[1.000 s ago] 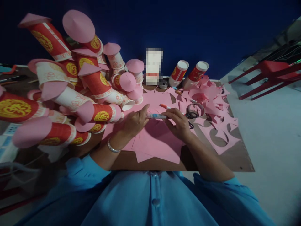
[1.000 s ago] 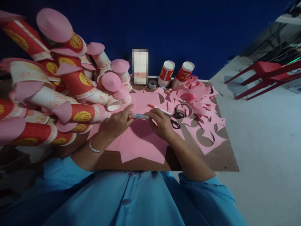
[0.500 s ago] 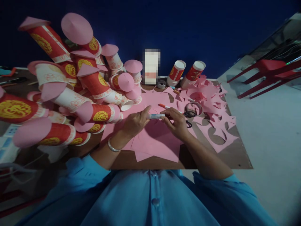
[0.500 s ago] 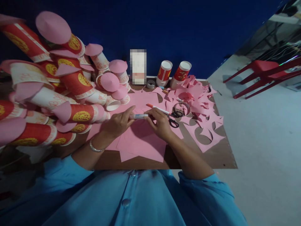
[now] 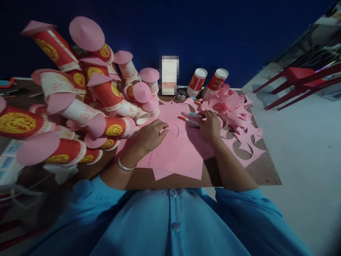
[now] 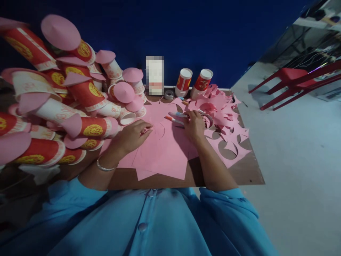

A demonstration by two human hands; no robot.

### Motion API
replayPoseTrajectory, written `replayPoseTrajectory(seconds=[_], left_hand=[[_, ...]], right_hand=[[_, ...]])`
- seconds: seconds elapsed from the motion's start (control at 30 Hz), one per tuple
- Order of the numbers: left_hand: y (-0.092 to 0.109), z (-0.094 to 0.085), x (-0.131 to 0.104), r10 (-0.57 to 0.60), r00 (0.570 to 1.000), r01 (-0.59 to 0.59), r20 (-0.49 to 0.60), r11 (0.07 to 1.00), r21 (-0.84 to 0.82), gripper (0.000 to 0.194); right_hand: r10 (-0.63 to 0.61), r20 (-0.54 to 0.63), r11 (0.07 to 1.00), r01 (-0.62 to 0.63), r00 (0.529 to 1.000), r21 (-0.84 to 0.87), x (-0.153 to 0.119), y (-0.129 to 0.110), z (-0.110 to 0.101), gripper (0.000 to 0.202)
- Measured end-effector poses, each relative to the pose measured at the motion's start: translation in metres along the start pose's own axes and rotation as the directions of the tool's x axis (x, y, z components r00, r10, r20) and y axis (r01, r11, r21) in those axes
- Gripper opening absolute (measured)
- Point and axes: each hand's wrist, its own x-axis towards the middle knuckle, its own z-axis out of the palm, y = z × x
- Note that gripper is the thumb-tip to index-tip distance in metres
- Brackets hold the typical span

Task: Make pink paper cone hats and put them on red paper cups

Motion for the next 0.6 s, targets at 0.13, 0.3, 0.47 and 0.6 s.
replayPoseTrajectory(seconds=[0.13, 0.3, 0.47, 0.6], left_hand=[[0.001, -0.016, -0.008, -0.062, 0.975, 0.060, 0.211, 0.998, 0.017, 0.030], [0.006, -0.027, -0.026, -0.033, 0.906, -0.024, 0.422, 0.992, 0.128, 0.051], [0.008, -0.021, -0.031, -0.041, 0.873, -0.046, 0.485, 0.985, 0.164, 0.054], [0.005, -0.018, -0.024, -0.061, 0.876, 0.023, 0.478, 0.996, 0.084, 0.043]], right_hand=[[-0.072, -0.009, 0.997, 0.072, 0.997, -0.033, -0.005, -0.002, 0.009, 0.017], [-0.188, -0.052, 0.982, 0.187, 0.981, -0.030, -0.008, -0.006, 0.014, 0.017], [-0.252, -0.070, 0.968, 0.252, 0.965, -0.009, -0.010, -0.009, 0.015, 0.015], [-0.272, -0.100, 0.961, 0.275, 0.957, 0.021, -0.010, -0.010, 0.014, 0.014]])
